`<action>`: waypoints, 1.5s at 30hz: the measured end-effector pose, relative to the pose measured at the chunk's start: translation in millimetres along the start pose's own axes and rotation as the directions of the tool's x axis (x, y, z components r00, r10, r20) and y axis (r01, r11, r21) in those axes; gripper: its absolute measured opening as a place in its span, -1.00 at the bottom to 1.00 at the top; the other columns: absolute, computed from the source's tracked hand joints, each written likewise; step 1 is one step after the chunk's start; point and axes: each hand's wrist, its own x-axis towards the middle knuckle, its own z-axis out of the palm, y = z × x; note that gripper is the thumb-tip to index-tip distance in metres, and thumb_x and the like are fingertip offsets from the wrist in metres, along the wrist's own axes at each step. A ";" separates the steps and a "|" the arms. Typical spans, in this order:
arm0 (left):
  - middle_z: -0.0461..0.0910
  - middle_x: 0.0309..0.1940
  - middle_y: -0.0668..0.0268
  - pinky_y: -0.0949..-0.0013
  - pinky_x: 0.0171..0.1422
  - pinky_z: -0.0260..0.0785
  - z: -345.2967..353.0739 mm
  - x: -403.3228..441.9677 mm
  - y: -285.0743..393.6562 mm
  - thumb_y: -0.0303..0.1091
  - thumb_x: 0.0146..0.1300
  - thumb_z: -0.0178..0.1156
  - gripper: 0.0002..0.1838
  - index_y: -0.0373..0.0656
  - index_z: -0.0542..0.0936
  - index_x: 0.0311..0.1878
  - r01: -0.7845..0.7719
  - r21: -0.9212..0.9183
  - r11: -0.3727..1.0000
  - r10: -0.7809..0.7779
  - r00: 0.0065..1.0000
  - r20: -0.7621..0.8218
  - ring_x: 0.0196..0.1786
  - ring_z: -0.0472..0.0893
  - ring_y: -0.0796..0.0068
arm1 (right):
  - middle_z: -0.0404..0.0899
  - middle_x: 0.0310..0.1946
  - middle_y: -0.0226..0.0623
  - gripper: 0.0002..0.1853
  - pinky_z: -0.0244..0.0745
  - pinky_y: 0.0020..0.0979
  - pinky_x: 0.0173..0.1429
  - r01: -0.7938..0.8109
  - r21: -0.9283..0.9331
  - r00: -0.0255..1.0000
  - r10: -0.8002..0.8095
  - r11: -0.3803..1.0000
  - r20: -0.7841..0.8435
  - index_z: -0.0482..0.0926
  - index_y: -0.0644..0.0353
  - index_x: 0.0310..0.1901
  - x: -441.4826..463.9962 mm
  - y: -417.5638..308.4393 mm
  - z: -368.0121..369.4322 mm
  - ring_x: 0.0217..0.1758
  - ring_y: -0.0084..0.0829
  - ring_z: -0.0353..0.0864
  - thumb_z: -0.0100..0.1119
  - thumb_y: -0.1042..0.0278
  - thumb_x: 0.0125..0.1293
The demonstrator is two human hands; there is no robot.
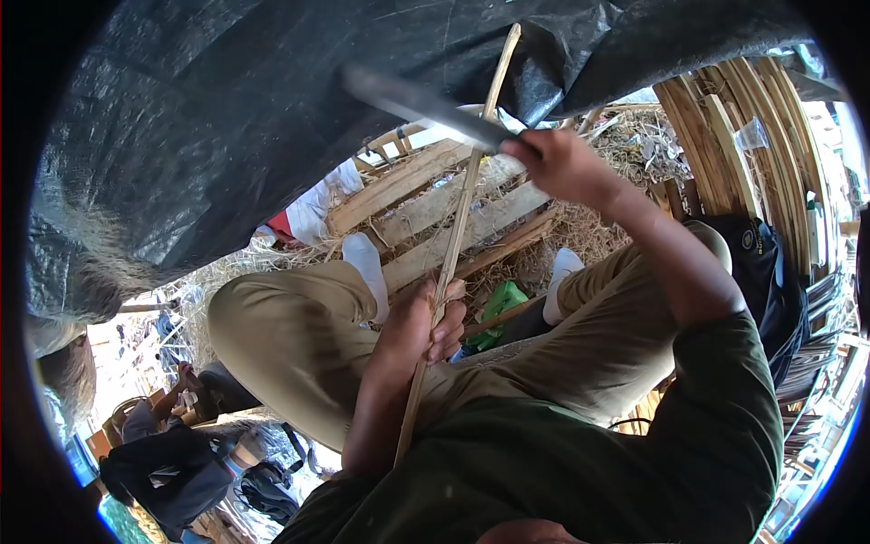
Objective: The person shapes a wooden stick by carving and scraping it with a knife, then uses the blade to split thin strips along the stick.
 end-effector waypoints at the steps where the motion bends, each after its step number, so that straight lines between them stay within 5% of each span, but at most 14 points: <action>1: 0.13 -0.76 0.50 0.46 -0.68 0.02 1.6 -1.8 0.0 0.08 0.61 -0.41 -0.54 0.02 0.31 -0.29 -0.009 0.026 1.000 0.009 1.000 -0.006 -0.80 0.11 0.61 | 0.57 -0.58 0.00 -0.67 0.44 -0.17 -0.47 0.082 0.030 0.994 -0.080 0.996 -0.077 0.59 0.32 -0.31 4.8 17.3 -0.7 -0.57 -0.12 0.63 0.09 0.20 0.52; 4: 0.13 -0.76 0.49 0.47 -0.67 0.04 3.6 -4.0 2.5 0.07 0.61 -0.41 -0.56 0.02 0.30 -0.28 -0.022 0.045 0.999 0.022 1.000 0.013 -0.80 0.12 0.61 | 0.58 -0.55 0.04 -0.71 0.46 -0.12 -0.42 0.104 0.076 0.993 -0.108 0.992 0.053 0.60 0.31 -0.28 -26.3 -24.4 22.1 -0.51 0.03 0.62 0.08 0.25 0.51; 5: 0.13 -0.75 0.49 0.47 -0.66 0.04 -0.9 -5.2 1.0 0.06 0.61 -0.41 -0.57 0.02 0.30 -0.27 -0.009 0.012 1.000 0.009 0.999 0.039 -0.79 0.12 0.60 | 0.58 -0.56 0.01 -0.70 0.43 -0.12 -0.46 0.305 -0.019 0.942 -0.304 0.952 -0.139 0.59 0.28 -0.31 -30.9 -28.6 36.6 -0.55 0.00 0.60 0.11 0.22 0.50; 9: 0.14 -0.75 0.48 0.47 -0.64 0.06 -0.2 -2.5 1.8 0.03 0.61 -0.41 -0.58 0.02 0.31 -0.25 -0.001 0.028 1.000 0.001 1.000 -0.022 -0.79 0.12 0.59 | 0.61 -0.58 -0.01 -0.60 0.55 -0.08 -0.40 -0.004 -0.057 0.996 0.009 0.998 0.090 0.62 0.27 -0.25 -5.8 -15.7 -1.9 -0.50 -0.07 0.70 0.02 0.05 0.53; 12: 0.14 -0.75 0.48 0.47 -0.64 0.06 1.1 -5.5 4.5 0.02 0.61 -0.40 -0.60 0.01 0.32 -0.23 -0.014 0.081 0.997 0.016 1.000 -0.021 -0.79 0.12 0.59 | 0.55 -0.63 0.00 -0.60 0.44 -0.12 -0.46 -0.016 -0.133 1.000 0.014 0.991 -0.015 0.57 0.28 -0.35 -2.6 1.2 2.2 -0.58 -0.07 0.62 0.04 0.11 0.54; 15: 0.16 -0.74 0.47 0.47 -0.65 0.06 -8.9 -6.1 -3.0 0.01 0.61 -0.40 -0.60 0.00 0.33 -0.22 0.012 -0.043 0.999 -0.009 0.997 0.077 -0.79 0.13 0.59 | 0.56 -0.58 0.02 -0.70 0.46 -0.06 -0.40 0.263 0.055 0.958 -0.254 0.963 -0.131 0.57 0.26 -0.31 -36.6 -34.1 34.5 -0.53 0.03 0.62 0.14 0.17 0.48; 19: 0.16 -0.75 0.46 0.45 -0.67 0.05 -0.9 -3.9 0.9 0.04 0.60 -0.39 -0.59 0.00 0.32 -0.23 -0.024 0.060 0.998 0.026 0.999 -0.035 -0.80 0.13 0.58 | 0.59 -0.62 -0.03 -0.54 0.58 -0.11 -0.35 -0.040 0.017 0.995 0.039 0.999 0.089 0.65 0.25 -0.24 -6.1 -20.2 -0.7 -0.50 -0.06 0.69 -0.04 0.00 0.55; 23: 0.16 -0.75 0.45 0.45 -0.68 0.06 -4.4 -2.1 -1.7 0.07 0.59 -0.36 -0.58 0.00 0.32 -0.23 -0.038 0.126 0.991 0.039 0.999 -0.002 -0.80 0.13 0.59 | 0.62 -0.55 0.06 -0.58 0.55 -0.08 -0.42 0.057 -0.135 0.988 -0.036 0.989 0.151 0.61 0.33 -0.29 -22.4 -22.0 18.0 -0.45 0.04 0.69 -0.06 0.12 0.55; 24: 0.16 -0.75 0.45 0.45 -0.68 0.06 -3.9 -3.2 -3.4 0.08 0.59 -0.36 -0.58 -0.01 0.32 -0.24 -0.024 0.140 0.990 0.025 1.000 -0.003 -0.80 0.13 0.59 | 0.61 -0.54 0.05 -0.59 0.54 -0.06 -0.43 0.174 0.093 0.985 -0.173 0.980 -0.011 0.60 0.29 -0.30 -37.2 -33.1 39.0 -0.47 0.05 0.68 -0.03 0.11 0.54; 31: 0.21 -0.73 0.44 0.47 -0.67 0.09 -4.7 -1.9 -6.1 0.11 0.59 -0.32 -0.55 -0.02 0.36 -0.23 -0.143 0.173 0.974 0.151 0.988 -0.030 -0.79 0.17 0.61 | 0.61 -0.52 0.10 -0.58 0.58 -0.06 -0.34 -0.052 -0.049 0.999 0.052 0.997 0.006 0.62 0.29 -0.30 1.7 2.3 -7.4 -0.43 0.08 0.67 -0.02 0.09 0.54; 33: 0.23 -0.72 0.44 0.48 -0.66 0.10 -2.7 -0.6 -4.8 0.09 0.60 -0.32 -0.56 -0.03 0.37 -0.21 -0.139 0.187 0.972 0.145 0.989 -0.023 -0.78 0.18 0.62 | 0.57 -0.60 0.00 -0.61 0.41 -0.19 -0.52 0.052 0.027 0.994 -0.054 0.998 0.092 0.59 0.31 -0.35 -26.4 -23.5 19.2 -0.61 -0.12 0.61 0.02 0.17 0.55; 34: 0.23 -0.72 0.44 0.48 -0.66 0.10 -2.9 -1.5 -6.6 0.08 0.60 -0.33 -0.56 -0.04 0.37 -0.21 -0.134 0.169 0.976 0.140 0.990 -0.024 -0.78 0.18 0.62 | 0.59 -0.58 -0.02 -0.59 0.41 -0.19 -0.51 0.261 0.080 0.964 -0.256 0.962 -0.070 0.59 0.32 -0.35 -36.1 -36.4 38.2 -0.60 -0.13 0.61 0.05 0.13 0.54; 39: 0.23 -0.71 0.44 0.49 -0.65 0.10 -1.2 -1.7 -4.1 0.05 0.61 -0.37 -0.54 -0.06 0.37 -0.23 -0.130 0.232 0.964 0.154 0.984 -0.088 -0.77 0.19 0.63 | 0.52 -0.70 -0.07 -0.57 0.37 -0.25 -0.56 0.047 0.026 0.996 -0.049 0.999 0.079 0.57 0.32 -0.40 -7.3 -13.0 6.5 -0.68 -0.25 0.57 0.05 0.13 0.55; 45: 0.24 -0.69 0.46 0.51 -0.64 0.09 -5.1 -6.0 -3.5 0.02 0.61 -0.37 -0.56 -0.07 0.36 -0.21 -0.088 0.197 0.976 0.097 0.995 -0.035 -0.76 0.18 0.64 | 0.51 -0.71 -0.10 -0.56 0.38 -0.19 -0.56 0.345 -0.036 0.933 -0.347 0.938 -0.097 0.58 0.27 -0.39 -34.6 -40.2 38.2 -0.67 -0.23 0.58 0.03 0.09 0.55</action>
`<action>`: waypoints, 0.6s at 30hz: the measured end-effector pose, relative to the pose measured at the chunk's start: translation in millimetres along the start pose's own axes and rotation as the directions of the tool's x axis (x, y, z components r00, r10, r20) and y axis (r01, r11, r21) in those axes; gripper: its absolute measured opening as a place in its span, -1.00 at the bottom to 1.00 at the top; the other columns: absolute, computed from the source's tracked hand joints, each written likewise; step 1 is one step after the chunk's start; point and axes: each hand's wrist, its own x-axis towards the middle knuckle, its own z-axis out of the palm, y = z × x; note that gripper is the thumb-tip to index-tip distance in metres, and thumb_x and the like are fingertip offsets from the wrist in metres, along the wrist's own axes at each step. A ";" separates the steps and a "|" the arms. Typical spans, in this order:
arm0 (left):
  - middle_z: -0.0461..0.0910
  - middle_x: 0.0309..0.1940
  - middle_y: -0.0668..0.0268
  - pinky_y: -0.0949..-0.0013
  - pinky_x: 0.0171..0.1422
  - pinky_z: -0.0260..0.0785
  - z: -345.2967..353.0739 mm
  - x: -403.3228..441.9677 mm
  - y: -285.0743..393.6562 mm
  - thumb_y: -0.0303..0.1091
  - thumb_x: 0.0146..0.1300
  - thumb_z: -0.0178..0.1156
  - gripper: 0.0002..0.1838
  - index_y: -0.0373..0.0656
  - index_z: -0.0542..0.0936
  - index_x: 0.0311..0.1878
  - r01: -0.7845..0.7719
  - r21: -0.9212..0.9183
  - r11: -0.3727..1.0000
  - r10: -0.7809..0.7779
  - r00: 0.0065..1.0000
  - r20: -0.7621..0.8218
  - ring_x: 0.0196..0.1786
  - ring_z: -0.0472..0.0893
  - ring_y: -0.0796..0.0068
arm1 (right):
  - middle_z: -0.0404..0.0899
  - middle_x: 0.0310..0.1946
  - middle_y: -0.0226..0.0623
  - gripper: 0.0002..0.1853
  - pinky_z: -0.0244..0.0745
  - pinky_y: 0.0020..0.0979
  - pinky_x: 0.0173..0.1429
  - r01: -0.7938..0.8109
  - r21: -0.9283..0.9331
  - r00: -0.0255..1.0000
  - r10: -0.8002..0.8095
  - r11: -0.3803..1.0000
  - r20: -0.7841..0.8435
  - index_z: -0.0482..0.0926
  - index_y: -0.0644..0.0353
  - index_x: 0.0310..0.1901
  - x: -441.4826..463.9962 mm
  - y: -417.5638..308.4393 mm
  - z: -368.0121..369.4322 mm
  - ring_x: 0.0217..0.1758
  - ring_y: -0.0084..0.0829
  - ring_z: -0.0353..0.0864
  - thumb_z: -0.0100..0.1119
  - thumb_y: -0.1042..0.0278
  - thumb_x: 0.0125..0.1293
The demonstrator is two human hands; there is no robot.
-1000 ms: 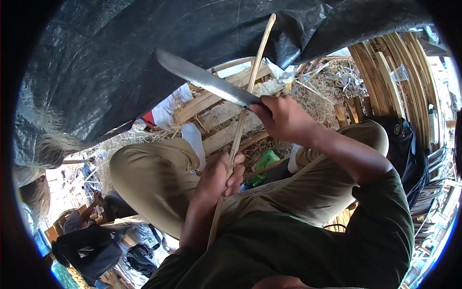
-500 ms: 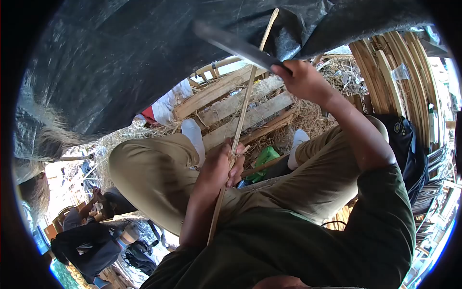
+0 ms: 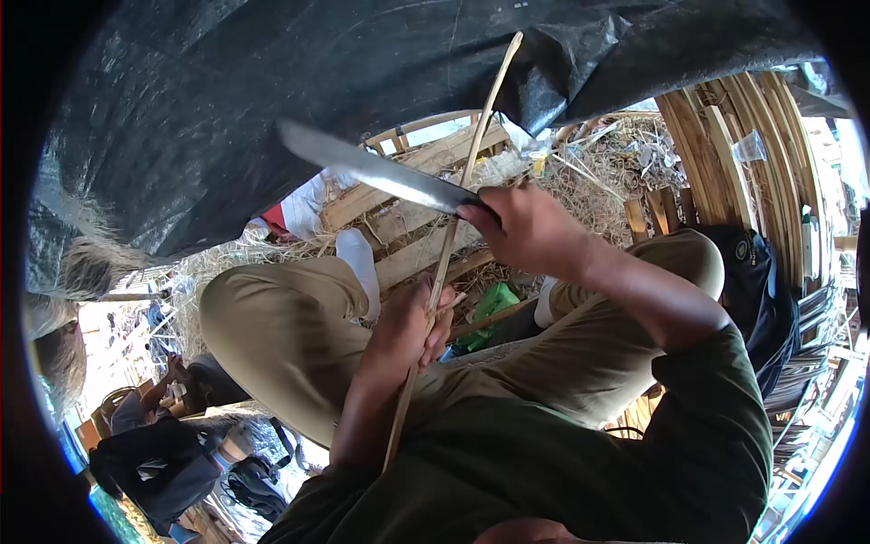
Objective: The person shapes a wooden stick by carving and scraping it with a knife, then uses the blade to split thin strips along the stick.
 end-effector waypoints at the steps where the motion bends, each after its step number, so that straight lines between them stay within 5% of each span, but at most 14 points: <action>1: 0.24 -0.70 0.45 0.51 -0.64 0.09 -0.1 1.2 2.3 0.01 0.61 -0.37 -0.57 -0.07 0.36 -0.21 -0.027 0.016 1.000 0.027 1.000 -0.013 -0.76 0.18 0.64 | 0.51 -0.71 -0.10 -0.57 0.40 -0.19 -0.55 -0.078 0.049 0.993 0.073 0.996 0.095 0.59 0.26 -0.39 7.2 2.3 -8.1 -0.68 -0.23 0.57 0.03 0.09 0.55; 2: 0.23 -0.70 0.45 0.50 -0.64 0.09 2.5 -0.4 2.0 0.01 0.61 -0.37 -0.58 -0.07 0.36 -0.20 -0.038 0.026 0.999 0.038 0.999 -0.025 -0.76 0.18 0.64 | 0.51 -0.71 -0.10 -0.58 0.41 -0.19 -0.55 -0.172 0.095 0.968 0.151 0.980 0.203 0.60 0.26 -0.38 13.2 4.5 -20.6 -0.69 -0.23 0.56 0.04 0.10 0.55; 4: 0.21 -0.72 0.46 0.49 -0.65 0.07 5.6 0.0 1.2 0.02 0.61 -0.37 -0.57 -0.04 0.35 -0.23 -0.078 0.032 0.996 0.079 0.996 -0.042 -0.77 0.16 0.63 | 0.53 -0.69 -0.07 -0.55 0.44 -0.21 -0.54 -0.311 0.037 0.943 0.304 0.950 0.136 0.59 0.29 -0.40 22.2 23.1 -28.6 -0.68 -0.23 0.59 0.05 0.09 0.54; 7: 0.18 -0.76 0.47 0.47 -0.67 0.04 9.0 -0.1 2.3 0.05 0.60 -0.36 -0.55 0.01 0.36 -0.30 -0.083 0.045 0.996 0.085 0.995 -0.055 -0.80 0.11 0.60 | 0.55 -0.66 -0.03 -0.60 0.41 -0.14 -0.53 -0.204 -0.149 0.976 0.213 0.968 0.045 0.59 0.31 -0.39 15.0 31.8 -24.9 -0.65 -0.12 0.61 0.04 0.18 0.54; 9: 0.18 -0.75 0.47 0.47 -0.66 0.04 12.4 -0.4 5.7 0.05 0.61 -0.36 -0.55 0.00 0.36 -0.29 -0.037 0.065 0.997 0.042 0.997 -0.072 -0.80 0.11 0.60 | 0.54 -0.66 -0.04 -0.59 0.39 -0.10 -0.49 -0.071 -0.033 0.995 0.073 0.997 0.067 0.58 0.31 -0.37 -0.8 0.7 -5.2 -0.63 -0.09 0.60 0.04 0.14 0.54; 10: 0.18 -0.75 0.47 0.47 -0.66 0.04 13.7 0.3 6.8 0.05 0.61 -0.36 -0.55 0.00 0.36 -0.29 -0.043 0.062 0.997 0.048 0.995 -0.085 -0.80 0.11 0.60 | 0.52 -0.66 -0.04 -0.59 0.38 -0.10 -0.48 -0.090 0.160 0.994 0.079 0.983 0.072 0.57 0.31 -0.36 -3.4 -7.6 -0.1 -0.62 -0.10 0.59 0.04 0.13 0.54; 14: 0.18 -0.75 0.46 0.47 -0.68 0.04 8.8 3.4 0.3 0.04 0.61 -0.35 -0.56 0.00 0.36 -0.29 -0.079 0.060 0.995 0.084 0.993 -0.082 -0.80 0.12 0.59 | 0.50 -0.67 -0.03 -0.63 0.37 -0.13 -0.52 -0.352 0.057 0.923 0.336 0.934 0.189 0.55 0.30 -0.39 16.4 9.8 -27.6 -0.64 -0.10 0.58 0.12 0.17 0.51; 17: 0.23 -0.72 0.44 0.47 -0.67 0.08 5.7 1.9 -0.3 0.00 0.61 -0.35 -0.57 -0.07 0.38 -0.21 -0.102 0.042 0.994 0.104 0.994 -0.041 -0.77 0.18 0.61 | 0.60 -0.56 0.07 -0.59 0.53 -0.02 -0.39 -0.246 -0.074 0.958 0.254 0.966 0.132 0.59 0.34 -0.25 13.3 18.6 -25.0 -0.43 0.08 0.69 0.00 0.10 0.54; 18: 0.26 -0.70 0.43 0.47 -0.66 0.11 5.0 1.5 0.6 -0.01 0.62 -0.35 -0.57 -0.11 0.39 -0.17 -0.100 0.041 0.994 0.101 0.995 -0.024 -0.76 0.21 0.61 | 0.60 -0.55 0.06 -0.57 0.54 -0.03 -0.36 -0.317 0.045 0.925 0.298 0.947 0.237 0.58 0.33 -0.26 5.9 3.8 -19.8 -0.44 0.07 0.68 -0.03 0.08 0.55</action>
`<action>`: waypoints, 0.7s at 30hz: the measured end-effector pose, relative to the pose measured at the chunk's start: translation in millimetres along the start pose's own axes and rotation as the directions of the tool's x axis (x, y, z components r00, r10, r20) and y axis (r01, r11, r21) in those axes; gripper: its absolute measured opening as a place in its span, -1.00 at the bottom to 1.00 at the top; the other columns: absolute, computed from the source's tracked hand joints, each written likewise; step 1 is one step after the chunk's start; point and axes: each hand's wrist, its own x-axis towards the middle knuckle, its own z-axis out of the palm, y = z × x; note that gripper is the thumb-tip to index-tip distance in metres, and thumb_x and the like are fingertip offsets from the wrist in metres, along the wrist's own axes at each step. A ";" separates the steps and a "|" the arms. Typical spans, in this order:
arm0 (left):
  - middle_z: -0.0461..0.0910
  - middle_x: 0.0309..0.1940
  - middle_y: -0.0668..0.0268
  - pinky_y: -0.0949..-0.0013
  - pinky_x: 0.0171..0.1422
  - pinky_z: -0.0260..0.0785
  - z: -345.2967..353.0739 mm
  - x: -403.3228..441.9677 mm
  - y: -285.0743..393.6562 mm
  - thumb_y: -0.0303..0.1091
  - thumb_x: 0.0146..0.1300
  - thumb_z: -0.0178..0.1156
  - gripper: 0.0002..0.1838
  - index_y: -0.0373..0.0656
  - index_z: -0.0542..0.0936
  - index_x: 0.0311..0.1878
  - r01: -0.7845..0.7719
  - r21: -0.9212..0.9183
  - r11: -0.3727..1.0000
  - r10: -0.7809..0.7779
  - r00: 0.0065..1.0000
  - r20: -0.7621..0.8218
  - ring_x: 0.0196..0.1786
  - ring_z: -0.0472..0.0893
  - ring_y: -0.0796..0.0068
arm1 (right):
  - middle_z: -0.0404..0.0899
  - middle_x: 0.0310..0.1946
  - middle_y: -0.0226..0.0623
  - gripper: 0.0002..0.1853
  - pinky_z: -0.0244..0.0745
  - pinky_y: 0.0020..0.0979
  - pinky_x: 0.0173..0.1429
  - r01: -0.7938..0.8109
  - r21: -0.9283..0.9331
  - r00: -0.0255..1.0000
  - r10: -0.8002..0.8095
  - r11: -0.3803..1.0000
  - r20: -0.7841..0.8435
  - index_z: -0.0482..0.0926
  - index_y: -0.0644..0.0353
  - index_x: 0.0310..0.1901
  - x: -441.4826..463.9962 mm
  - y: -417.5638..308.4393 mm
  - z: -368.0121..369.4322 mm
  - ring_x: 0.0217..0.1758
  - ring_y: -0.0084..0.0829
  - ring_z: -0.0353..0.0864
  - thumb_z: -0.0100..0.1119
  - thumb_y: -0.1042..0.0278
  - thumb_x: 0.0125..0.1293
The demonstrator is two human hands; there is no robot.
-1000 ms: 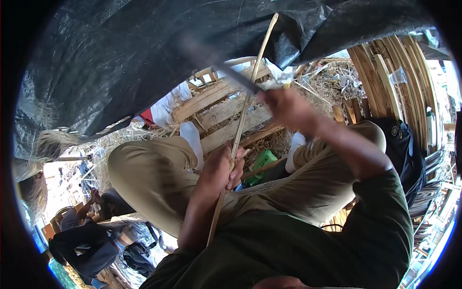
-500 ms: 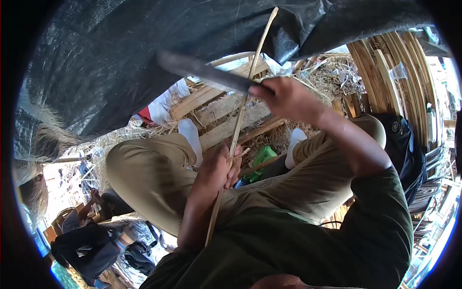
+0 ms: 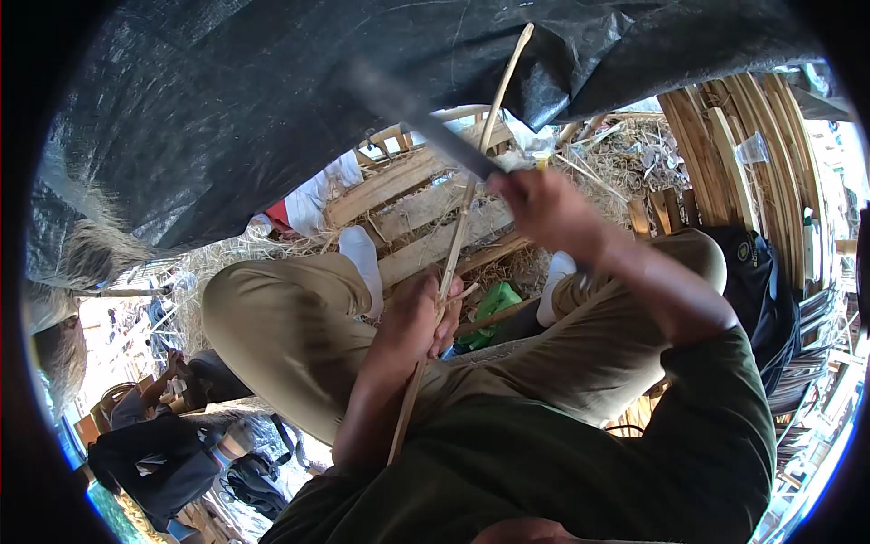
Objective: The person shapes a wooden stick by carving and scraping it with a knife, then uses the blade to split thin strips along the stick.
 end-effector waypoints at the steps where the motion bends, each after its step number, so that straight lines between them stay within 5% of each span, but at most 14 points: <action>1: 0.26 -0.70 0.43 0.47 -0.66 0.11 -0.5 -1.4 -0.3 0.00 0.61 -0.35 -0.57 -0.11 0.39 -0.17 0.023 -0.002 1.000 -0.023 1.000 -0.008 -0.76 0.21 0.62 | 0.60 -0.54 0.06 -0.55 0.56 -0.03 -0.33 -0.069 0.121 0.993 0.057 0.990 0.104 0.58 0.32 -0.26 -8.7 -19.7 5.0 -0.44 0.06 0.68 -0.05 0.06 0.56; 4: 0.26 -0.70 0.43 0.48 -0.66 0.11 -3.0 -3.5 -1.9 0.03 0.61 -0.33 -0.56 -0.10 0.38 -0.18 0.048 0.019 0.999 -0.048 0.999 -0.021 -0.76 0.21 0.62 | 0.60 -0.54 0.04 -0.55 0.55 -0.03 -0.31 0.037 0.069 0.995 -0.044 0.997 0.092 0.58 0.30 -0.27 -6.5 -19.9 -4.3 -0.45 0.06 0.67 -0.06 0.04 0.57; 5: 0.26 -0.70 0.43 0.48 -0.66 0.10 -1.4 -3.0 -2.9 0.04 0.60 -0.33 -0.56 -0.10 0.38 -0.18 0.020 0.030 0.999 -0.019 1.000 -0.019 -0.76 0.20 0.62 | 0.61 -0.54 0.01 -0.54 0.55 -0.01 -0.31 -0.047 0.043 0.994 0.042 0.998 0.104 0.59 0.28 -0.29 -1.2 -14.1 -10.2 -0.44 0.05 0.68 -0.06 0.03 0.56; 8: 0.26 -0.70 0.44 0.49 -0.65 0.10 1.1 -2.4 0.1 0.04 0.60 -0.31 -0.56 -0.10 0.37 -0.18 -0.023 0.037 0.999 0.023 0.999 -0.022 -0.76 0.20 0.63 | 0.59 -0.56 0.04 -0.57 0.56 -0.06 -0.35 -0.060 -0.039 0.990 0.054 0.997 -0.128 0.59 0.31 -0.30 13.2 10.9 -14.5 -0.48 -0.02 0.68 -0.03 0.09 0.55; 10: 0.23 -0.71 0.44 0.49 -0.65 0.08 3.5 -1.5 3.8 0.04 0.60 -0.33 -0.56 -0.09 0.37 -0.21 -0.010 0.039 0.999 0.012 0.999 -0.040 -0.76 0.17 0.63 | 0.55 -0.66 -0.11 -0.65 0.39 -0.20 -0.53 0.036 0.012 0.995 -0.035 0.999 -0.096 0.59 0.25 -0.37 -4.3 -6.4 4.1 -0.64 -0.19 0.60 0.08 0.18 0.53; 11: 0.21 -0.73 0.45 0.49 -0.64 0.07 6.7 -1.1 4.5 0.03 0.61 -0.35 -0.55 -0.07 0.37 -0.24 0.007 0.034 0.999 -0.005 0.998 -0.057 -0.77 0.15 0.63 | 0.59 -0.62 -0.10 -0.64 0.43 -0.20 -0.50 0.022 0.156 0.999 -0.026 0.988 0.027 0.60 0.25 -0.35 -14.0 -27.6 8.0 -0.61 -0.18 0.63 0.08 0.15 0.53; 14: 0.19 -0.74 0.46 0.49 -0.64 0.05 8.2 -1.0 2.8 0.03 0.61 -0.38 -0.54 -0.05 0.38 -0.27 0.005 0.075 0.997 0.002 0.995 -0.100 -0.78 0.13 0.62 | 0.61 -0.59 -0.08 -0.61 0.48 -0.20 -0.48 0.293 0.161 0.951 -0.305 0.943 0.059 0.60 0.25 -0.34 -20.8 -35.0 14.2 -0.59 -0.19 0.65 0.06 0.11 0.53; 15: 0.19 -0.74 0.46 0.49 -0.64 0.05 9.0 -0.8 1.4 0.03 0.61 -0.38 -0.53 -0.05 0.38 -0.27 -0.007 0.096 0.995 0.017 0.994 -0.109 -0.78 0.13 0.61 | 0.58 -0.62 -0.07 -0.61 0.49 -0.18 -0.49 0.231 0.154 0.968 -0.242 0.961 0.059 0.60 0.25 -0.36 -14.8 -28.0 8.7 -0.60 -0.17 0.65 0.08 0.10 0.52; 18: 0.28 -0.69 0.41 0.49 -0.65 0.12 -0.1 0.1 -5.2 -0.11 0.60 -0.35 -0.61 -0.13 0.40 -0.18 -0.047 0.123 0.991 0.057 0.995 -0.076 -0.75 0.22 0.62 | 0.64 -0.48 0.03 -0.66 0.58 -0.09 -0.36 0.108 -0.268 0.994 -0.112 0.957 0.000 0.61 0.33 -0.16 6.7 4.4 -19.7 -0.44 0.01 0.69 0.00 0.18 0.53; 21: 0.20 -0.74 0.45 0.50 -0.64 0.06 10.4 -3.6 3.8 0.00 0.61 -0.37 -0.54 -0.07 0.38 -0.27 -0.028 0.155 0.988 0.047 0.992 -0.116 -0.78 0.13 0.61 | 0.62 -0.52 0.02 -0.62 0.56 -0.05 -0.37 0.049 -0.156 0.998 -0.054 0.987 -0.027 0.60 0.31 -0.21 -1.9 4.1 -5.2 -0.44 0.07 0.68 0.00 0.12 0.53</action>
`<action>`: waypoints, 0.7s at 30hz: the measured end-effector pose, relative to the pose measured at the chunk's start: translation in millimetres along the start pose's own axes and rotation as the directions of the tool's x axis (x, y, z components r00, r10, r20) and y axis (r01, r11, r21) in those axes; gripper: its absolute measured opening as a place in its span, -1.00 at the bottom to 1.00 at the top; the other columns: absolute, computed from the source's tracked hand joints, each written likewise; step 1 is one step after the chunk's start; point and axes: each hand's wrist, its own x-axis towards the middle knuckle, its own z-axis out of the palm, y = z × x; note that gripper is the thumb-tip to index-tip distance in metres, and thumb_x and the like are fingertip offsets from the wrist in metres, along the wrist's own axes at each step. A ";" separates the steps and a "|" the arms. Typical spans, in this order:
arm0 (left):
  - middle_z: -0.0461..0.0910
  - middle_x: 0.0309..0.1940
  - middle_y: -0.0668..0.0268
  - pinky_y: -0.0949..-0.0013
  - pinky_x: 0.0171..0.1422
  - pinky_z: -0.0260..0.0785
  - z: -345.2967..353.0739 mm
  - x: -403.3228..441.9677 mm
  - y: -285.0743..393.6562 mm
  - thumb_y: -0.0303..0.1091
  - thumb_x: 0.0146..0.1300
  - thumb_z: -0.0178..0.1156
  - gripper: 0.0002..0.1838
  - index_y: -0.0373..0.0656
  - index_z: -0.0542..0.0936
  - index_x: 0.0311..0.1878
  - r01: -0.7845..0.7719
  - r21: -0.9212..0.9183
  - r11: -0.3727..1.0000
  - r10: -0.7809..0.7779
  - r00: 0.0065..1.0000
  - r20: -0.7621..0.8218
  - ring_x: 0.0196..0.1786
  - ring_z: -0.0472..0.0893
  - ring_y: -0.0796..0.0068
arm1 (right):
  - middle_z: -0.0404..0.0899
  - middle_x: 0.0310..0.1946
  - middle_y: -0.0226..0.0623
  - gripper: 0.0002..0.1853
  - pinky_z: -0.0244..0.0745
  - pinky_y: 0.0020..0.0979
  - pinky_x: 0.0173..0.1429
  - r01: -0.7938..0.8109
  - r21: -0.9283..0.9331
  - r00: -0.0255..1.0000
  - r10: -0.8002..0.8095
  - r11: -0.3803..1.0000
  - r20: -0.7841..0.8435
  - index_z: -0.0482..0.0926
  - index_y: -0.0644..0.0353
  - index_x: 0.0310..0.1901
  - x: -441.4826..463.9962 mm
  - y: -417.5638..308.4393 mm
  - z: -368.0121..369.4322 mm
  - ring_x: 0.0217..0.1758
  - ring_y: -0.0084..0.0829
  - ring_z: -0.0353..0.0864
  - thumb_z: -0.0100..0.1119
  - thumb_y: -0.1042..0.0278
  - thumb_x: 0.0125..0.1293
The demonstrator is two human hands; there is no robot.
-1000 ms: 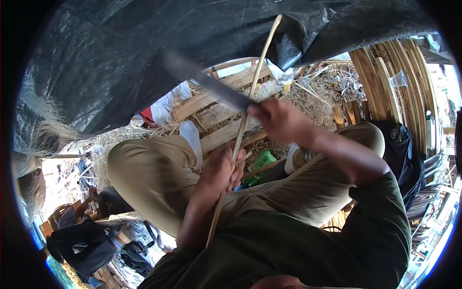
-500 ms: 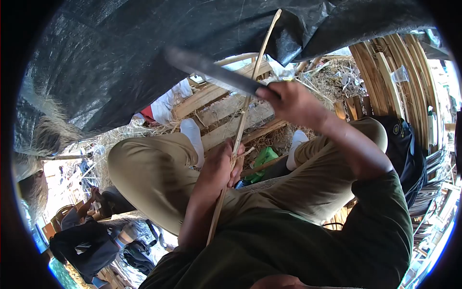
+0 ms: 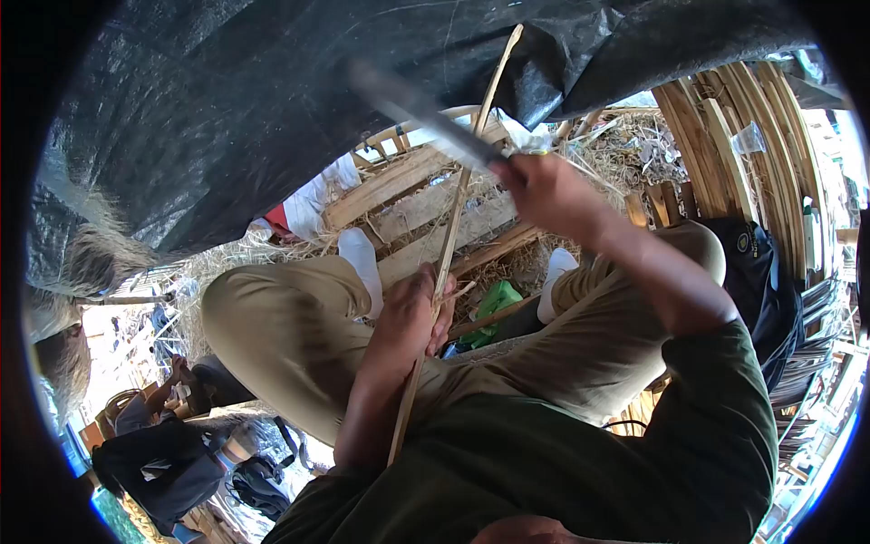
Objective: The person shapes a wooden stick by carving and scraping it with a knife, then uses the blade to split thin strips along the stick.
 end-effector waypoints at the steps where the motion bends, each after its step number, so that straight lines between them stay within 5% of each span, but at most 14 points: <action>1: 0.19 -0.74 0.44 0.50 -0.65 0.06 -0.5 0.2 -0.2 0.00 0.61 -0.37 -0.55 -0.07 0.38 -0.27 0.026 -0.015 1.000 -0.026 1.000 0.014 -0.78 0.14 0.61 | 0.61 -0.53 0.02 -0.61 0.56 -0.03 -0.36 -0.051 0.111 0.998 0.048 0.993 0.032 0.60 0.29 -0.24 -4.3 -7.5 4.1 -0.44 0.10 0.68 0.01 0.08 0.52; 5: 0.19 -0.74 0.44 0.49 -0.65 0.07 -5.7 2.1 -10.5 -0.01 0.61 -0.37 -0.55 -0.07 0.38 -0.26 0.043 -0.034 0.998 -0.042 0.999 0.025 -0.78 0.14 0.60 | 0.55 -0.66 0.00 -0.59 0.46 -0.08 -0.51 0.099 0.047 0.992 -0.095 0.994 -0.080 0.55 0.29 -0.44 4.7 5.6 3.1 -0.60 -0.05 0.64 0.08 0.15 0.52; 9: 0.20 -0.74 0.44 0.49 -0.65 0.06 -3.3 1.4 -2.3 -0.02 0.61 -0.37 -0.56 -0.07 0.38 -0.26 0.018 -0.030 0.999 -0.018 1.000 0.008 -0.77 0.14 0.61 | 0.56 -0.62 0.00 -0.61 0.41 -0.14 -0.51 -0.176 0.172 0.980 0.189 0.969 -0.064 0.57 0.30 -0.40 12.2 8.4 -0.2 -0.61 -0.05 0.62 0.10 0.15 0.52; 11: 0.21 -0.73 0.44 0.49 -0.64 0.07 -4.9 0.0 -1.9 -0.02 0.61 -0.36 -0.56 -0.07 0.39 -0.26 0.045 -0.003 0.999 -0.045 0.999 0.006 -0.77 0.14 0.61 | 0.55 -0.62 0.00 -0.66 0.40 -0.11 -0.51 0.144 0.293 0.985 -0.108 0.945 -0.136 0.56 0.31 -0.40 -3.4 -12.1 23.2 -0.61 0.00 0.60 0.14 0.22 0.49; 12: 0.21 -0.73 0.44 0.49 -0.64 0.07 -6.1 0.1 -1.4 -0.03 0.61 -0.36 -0.56 -0.07 0.39 -0.26 0.063 0.017 0.998 -0.063 0.998 0.006 -0.77 0.15 0.61 | 0.52 -0.63 0.03 -0.68 0.39 -0.09 -0.48 0.233 0.182 0.954 -0.188 0.955 -0.233 0.55 0.32 -0.43 -4.0 -16.3 27.1 -0.59 0.03 0.60 0.17 0.28 0.46; 15: 0.22 -0.72 0.45 0.50 -0.65 0.10 -7.0 4.7 -7.7 -0.02 0.61 -0.37 -0.55 -0.08 0.39 -0.25 0.043 -0.063 0.997 -0.041 0.999 0.029 -0.78 0.16 0.61 | 0.58 -0.56 0.13 -0.64 0.50 -0.01 -0.28 -0.021 0.272 0.997 -0.001 0.962 0.079 0.59 0.31 -0.42 1.9 -15.3 8.6 -0.40 0.16 0.64 0.08 0.23 0.48; 21: 0.27 -0.71 0.43 0.49 -0.70 0.10 -7.1 6.3 -9.8 -0.04 0.62 -0.39 -0.57 -0.10 0.40 -0.17 0.033 -0.035 0.999 -0.032 0.999 0.037 -0.78 0.20 0.64 | 0.64 -0.56 -0.02 -0.50 0.56 -0.20 -0.27 -0.088 0.315 0.983 0.030 0.945 0.183 0.72 0.28 -0.24 2.9 -22.3 -4.2 -0.43 -0.18 0.74 0.26 -0.13 0.35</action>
